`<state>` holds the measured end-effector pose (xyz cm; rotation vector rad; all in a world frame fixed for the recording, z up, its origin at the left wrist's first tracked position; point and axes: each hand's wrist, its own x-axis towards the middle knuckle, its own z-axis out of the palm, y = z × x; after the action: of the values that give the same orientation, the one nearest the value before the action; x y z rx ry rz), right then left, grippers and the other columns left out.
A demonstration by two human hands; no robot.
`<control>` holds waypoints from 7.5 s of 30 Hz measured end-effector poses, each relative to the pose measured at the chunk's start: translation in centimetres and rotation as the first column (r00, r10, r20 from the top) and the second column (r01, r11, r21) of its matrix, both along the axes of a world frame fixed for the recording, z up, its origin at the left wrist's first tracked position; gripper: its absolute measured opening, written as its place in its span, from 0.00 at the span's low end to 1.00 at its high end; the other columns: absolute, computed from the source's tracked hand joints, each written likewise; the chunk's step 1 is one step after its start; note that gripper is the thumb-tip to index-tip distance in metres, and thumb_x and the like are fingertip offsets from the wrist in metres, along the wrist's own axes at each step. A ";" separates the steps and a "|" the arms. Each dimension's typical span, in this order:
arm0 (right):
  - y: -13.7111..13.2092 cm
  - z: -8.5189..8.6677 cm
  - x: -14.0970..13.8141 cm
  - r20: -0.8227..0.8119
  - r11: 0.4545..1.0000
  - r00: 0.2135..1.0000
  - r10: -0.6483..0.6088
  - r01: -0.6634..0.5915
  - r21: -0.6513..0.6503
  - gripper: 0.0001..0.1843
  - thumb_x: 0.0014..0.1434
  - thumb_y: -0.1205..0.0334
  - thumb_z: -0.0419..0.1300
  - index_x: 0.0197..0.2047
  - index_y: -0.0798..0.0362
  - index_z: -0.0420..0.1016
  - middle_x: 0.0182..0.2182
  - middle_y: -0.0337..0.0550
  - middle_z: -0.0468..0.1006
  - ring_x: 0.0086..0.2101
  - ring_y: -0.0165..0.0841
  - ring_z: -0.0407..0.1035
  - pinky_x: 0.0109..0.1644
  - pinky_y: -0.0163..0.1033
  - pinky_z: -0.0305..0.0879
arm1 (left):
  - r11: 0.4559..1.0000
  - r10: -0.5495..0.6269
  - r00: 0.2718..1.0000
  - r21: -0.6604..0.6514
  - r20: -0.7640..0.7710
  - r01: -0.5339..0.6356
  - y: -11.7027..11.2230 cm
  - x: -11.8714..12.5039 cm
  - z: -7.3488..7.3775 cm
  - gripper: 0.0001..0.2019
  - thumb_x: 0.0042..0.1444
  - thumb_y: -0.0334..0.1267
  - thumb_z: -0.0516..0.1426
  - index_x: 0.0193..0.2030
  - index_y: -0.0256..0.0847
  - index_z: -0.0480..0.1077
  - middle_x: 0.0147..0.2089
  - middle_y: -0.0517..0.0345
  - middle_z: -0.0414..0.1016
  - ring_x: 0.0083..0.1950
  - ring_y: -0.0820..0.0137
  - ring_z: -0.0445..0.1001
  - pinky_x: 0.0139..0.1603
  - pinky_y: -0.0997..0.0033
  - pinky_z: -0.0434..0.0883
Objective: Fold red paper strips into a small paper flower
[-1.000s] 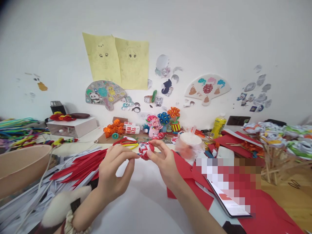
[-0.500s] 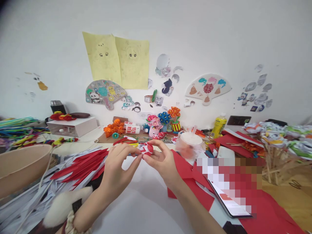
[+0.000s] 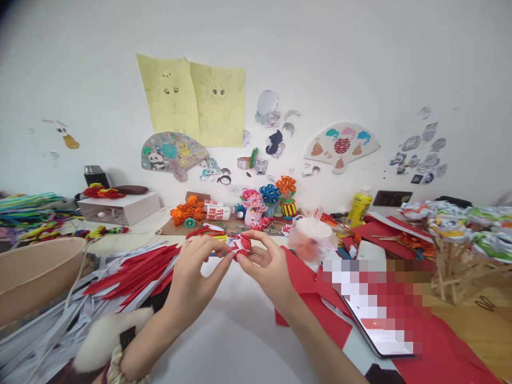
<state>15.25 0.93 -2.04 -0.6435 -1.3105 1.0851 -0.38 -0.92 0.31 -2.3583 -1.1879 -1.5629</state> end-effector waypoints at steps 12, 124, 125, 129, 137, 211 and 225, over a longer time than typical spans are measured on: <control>-0.2 -0.4 -0.4 0.088 0.989 0.991 -0.105 0.095 0.116 0.20 0.51 0.62 0.68 0.46 0.48 0.68 0.41 0.42 0.76 0.42 0.37 0.73 0.48 0.43 0.71 | 0.918 0.249 0.949 0.361 -0.195 -0.166 0.1 0.3 -0.2 0.06 0.57 0.29 0.55 0.30 0.40 0.67 0.28 0.60 0.73 0.31 0.70 0.68 0.35 0.67 0.57; -0.1 0.1 0.2 -0.013 0.998 0.998 0.055 -0.055 0.037 0.21 0.51 0.59 0.68 0.49 0.45 0.72 0.50 0.43 0.74 0.45 0.36 0.71 0.48 0.41 0.70 | 0.997 -0.037 0.999 -0.061 0.025 0.039 -0.3 -0.1 0.8 0.06 0.60 0.34 0.55 0.31 0.42 0.69 0.30 0.59 0.72 0.36 0.67 0.64 0.39 0.65 0.62; 0.0 0.0 0.2 -0.029 0.998 0.998 0.055 -0.054 0.014 0.22 0.51 0.57 0.68 0.50 0.45 0.72 0.51 0.43 0.73 0.46 0.37 0.71 0.48 0.41 0.69 | 0.998 -0.032 0.999 -0.050 0.004 0.032 -0.3 -0.1 0.7 0.06 0.61 0.34 0.55 0.31 0.42 0.69 0.31 0.59 0.72 0.36 0.67 0.64 0.40 0.65 0.62; 0.1 0.2 0.4 -0.135 0.976 0.978 0.160 -0.177 -0.124 0.24 0.58 0.50 0.62 0.57 0.45 0.68 0.50 0.45 0.74 0.46 0.37 0.72 0.52 0.45 0.67 | 0.998 -0.048 0.998 -0.034 -0.050 0.046 -0.2 -0.2 0.8 0.07 0.62 0.34 0.53 0.32 0.42 0.67 0.32 0.59 0.72 0.37 0.67 0.63 0.39 0.65 0.61; 0.3 0.3 0.7 -0.167 0.968 0.970 0.178 -0.203 -0.150 0.22 0.52 0.52 0.67 0.50 0.48 0.74 0.43 0.44 0.77 0.42 0.37 0.73 0.51 0.47 0.68 | 1.000 -0.015 1.000 -0.025 0.012 0.015 0.0 -0.5 1.0 0.07 0.62 0.35 0.53 0.32 0.42 0.67 0.34 0.59 0.74 0.37 0.67 0.65 0.40 0.65 0.62; 0.2 -0.6 -0.2 0.142 0.973 0.979 -0.148 0.119 0.200 0.16 0.51 0.62 0.66 0.44 0.47 0.74 0.47 0.45 0.73 0.50 0.39 0.69 0.51 0.43 0.71 | 0.890 0.289 0.930 0.421 -0.228 -0.173 0.1 0.5 -0.8 0.06 0.56 0.29 0.55 0.29 0.39 0.69 0.27 0.58 0.72 0.30 0.68 0.67 0.33 0.66 0.61; -0.4 0.4 0.2 0.062 0.989 0.996 -0.069 0.060 0.133 0.16 0.52 0.63 0.65 0.45 0.46 0.72 0.46 0.42 0.73 0.46 0.37 0.70 0.47 0.41 0.71 | 0.900 -0.093 0.917 -0.361 0.389 0.244 0.2 0.2 0.5 0.06 0.54 0.40 0.60 0.30 0.41 0.76 0.30 0.58 0.78 0.32 0.69 0.72 0.31 0.70 0.66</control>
<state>15.44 0.48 -1.60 -0.6238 -1.3964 0.9241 -0.14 -0.68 0.84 -2.5490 -1.5453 -2.0611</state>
